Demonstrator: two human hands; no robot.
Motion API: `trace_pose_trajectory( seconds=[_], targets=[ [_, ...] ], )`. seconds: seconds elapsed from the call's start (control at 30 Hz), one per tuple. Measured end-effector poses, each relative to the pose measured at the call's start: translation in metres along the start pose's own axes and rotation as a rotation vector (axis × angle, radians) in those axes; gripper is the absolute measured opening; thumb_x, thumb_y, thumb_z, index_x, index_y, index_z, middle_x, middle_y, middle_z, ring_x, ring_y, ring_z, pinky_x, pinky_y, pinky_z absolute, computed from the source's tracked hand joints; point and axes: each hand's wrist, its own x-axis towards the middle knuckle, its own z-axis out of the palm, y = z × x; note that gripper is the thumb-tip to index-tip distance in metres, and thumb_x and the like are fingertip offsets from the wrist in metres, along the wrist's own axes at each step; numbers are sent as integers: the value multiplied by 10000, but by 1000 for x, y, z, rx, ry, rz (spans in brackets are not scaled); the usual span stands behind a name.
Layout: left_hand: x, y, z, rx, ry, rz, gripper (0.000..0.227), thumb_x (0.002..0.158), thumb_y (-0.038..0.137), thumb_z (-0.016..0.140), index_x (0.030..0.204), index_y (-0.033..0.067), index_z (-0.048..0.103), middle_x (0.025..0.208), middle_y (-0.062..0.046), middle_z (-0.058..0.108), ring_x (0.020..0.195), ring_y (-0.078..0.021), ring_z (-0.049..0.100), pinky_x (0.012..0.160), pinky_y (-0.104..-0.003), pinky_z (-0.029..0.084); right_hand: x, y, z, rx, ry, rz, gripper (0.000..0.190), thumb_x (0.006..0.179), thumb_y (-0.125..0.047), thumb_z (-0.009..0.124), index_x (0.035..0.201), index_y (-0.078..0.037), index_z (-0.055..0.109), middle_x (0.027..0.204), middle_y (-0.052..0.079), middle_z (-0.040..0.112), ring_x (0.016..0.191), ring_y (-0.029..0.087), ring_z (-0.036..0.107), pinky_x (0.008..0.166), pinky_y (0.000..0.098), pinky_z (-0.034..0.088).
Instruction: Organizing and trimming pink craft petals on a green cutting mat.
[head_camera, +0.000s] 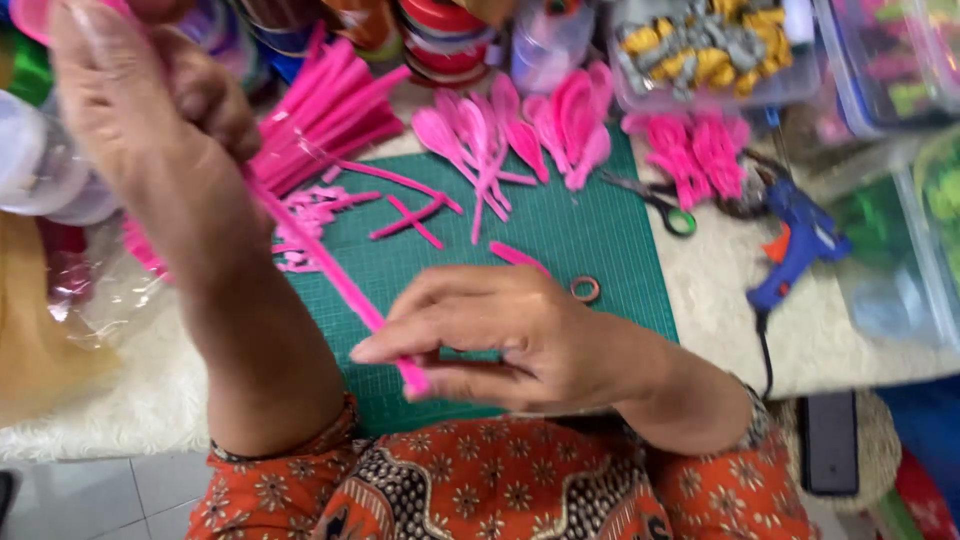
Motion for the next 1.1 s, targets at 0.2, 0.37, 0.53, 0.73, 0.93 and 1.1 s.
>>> trace_pose_trajectory(
  seconds=[0.2,0.37,0.53,0.73,0.93,1.1],
  targets=[
    [-36,15,7,260,-169,148,538,1210,469,402,899,32,372,744,-83,333,620,-161,332,599,-313,259,2,-9,16,-45,478,-131,112,1069,-204,684,1132,-113,703,1074,24,597,781,100,529,645,236,468],
    [-49,28,32,321,-350,292,495,1221,432,390,1094,-45,424,745,-112,393,574,-161,348,563,-316,229,-3,-14,-1,66,691,-113,134,1140,-158,718,1271,-185,732,1236,-42,713,913,114,627,771,218,534],
    [-56,26,36,474,-440,418,485,1240,324,375,968,-62,488,831,-142,471,727,-227,406,762,-393,315,-5,-21,-7,90,868,-22,146,1174,-146,691,1315,-121,721,828,163,707,633,207,613,581,297,518],
    [-59,22,44,464,-486,379,393,1213,258,371,981,-45,462,815,-123,510,689,-206,439,672,-364,344,5,-19,-14,35,748,55,167,1129,-124,655,1269,-39,693,1112,129,802,671,153,670,597,233,565],
    [-50,4,50,463,-416,187,310,1118,290,447,923,65,532,763,-7,516,668,-129,472,604,-303,403,11,4,-37,93,660,-40,225,1103,-157,687,1316,-84,673,881,52,718,617,105,638,573,185,597],
    [-45,-9,56,456,-480,173,304,1099,302,426,881,105,508,682,15,495,583,-128,472,531,-305,379,13,9,-50,258,841,80,296,980,-84,740,1248,-8,640,882,57,677,542,105,606,393,209,491]
  ],
)
